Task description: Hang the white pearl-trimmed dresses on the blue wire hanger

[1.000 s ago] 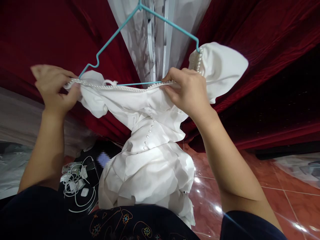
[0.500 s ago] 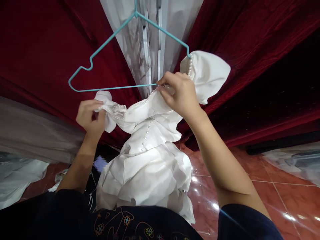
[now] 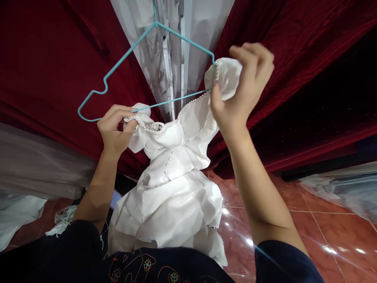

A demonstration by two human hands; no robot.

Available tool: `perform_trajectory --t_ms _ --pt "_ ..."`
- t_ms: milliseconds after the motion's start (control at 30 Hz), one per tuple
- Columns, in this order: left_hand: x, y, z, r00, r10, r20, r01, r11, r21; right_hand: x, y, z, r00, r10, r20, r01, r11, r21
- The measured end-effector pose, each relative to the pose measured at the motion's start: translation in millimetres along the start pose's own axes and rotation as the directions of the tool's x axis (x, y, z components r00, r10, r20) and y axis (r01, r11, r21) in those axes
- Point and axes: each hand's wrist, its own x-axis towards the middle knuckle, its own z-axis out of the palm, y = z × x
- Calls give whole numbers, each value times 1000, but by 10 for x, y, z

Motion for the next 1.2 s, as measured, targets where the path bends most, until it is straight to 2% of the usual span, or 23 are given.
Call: perform_trajectory --t_ms 67,133,200,267,333,433,533,667,767,867,967,1067,1200 --pt "10 -9 -4 1000 -22 -18 22 1000 -16 74 168 24 989 73 126 -71 997 -21" --pt "39 -19 -34 998 -41 -39 40 999 -25 127 277 55 942 194 275 -178 981 -82" --pt "82 -35 -92 997 -58 -56 57 998 -19 164 334 72 896 289 339 -256 957 -139" --pt "127 -59 -161 996 -69 -64 68 998 -11 191 394 70 895 320 310 -298 947 -118" --pt "161 -88 -217 995 -83 -57 83 997 -12 204 505 56 911 360 202 -362 932 -30" --pt "171 -125 -239 991 -131 -24 131 991 16 158 738 13 876 480 50 -482 867 129" --pt "150 -135 -195 985 -171 -14 171 984 54 -2 871 -99 864 501 37 -501 853 148" --pt "125 -130 -114 983 -181 -27 182 983 41 -286 704 -366 874 475 101 -476 879 -13" --pt "119 -123 -62 980 -197 -13 197 980 28 -385 417 -512 911 353 212 -341 936 -93" --pt "118 -103 -15 979 -204 -13 204 979 15 -334 137 -472 962 111 251 -122 992 30" --pt "123 -78 17 982 -186 -35 185 982 -32 -239 -50 -262 942 -36 334 -31 981 191" --pt "117 -62 24 982 -187 -13 186 982 -33 -222 -142 -36 890 -18 456 -86 975 207" --pt "-20 -57 -4 988 -154 19 151 984 99 -284 -187 60 911 124 395 -186 975 124"
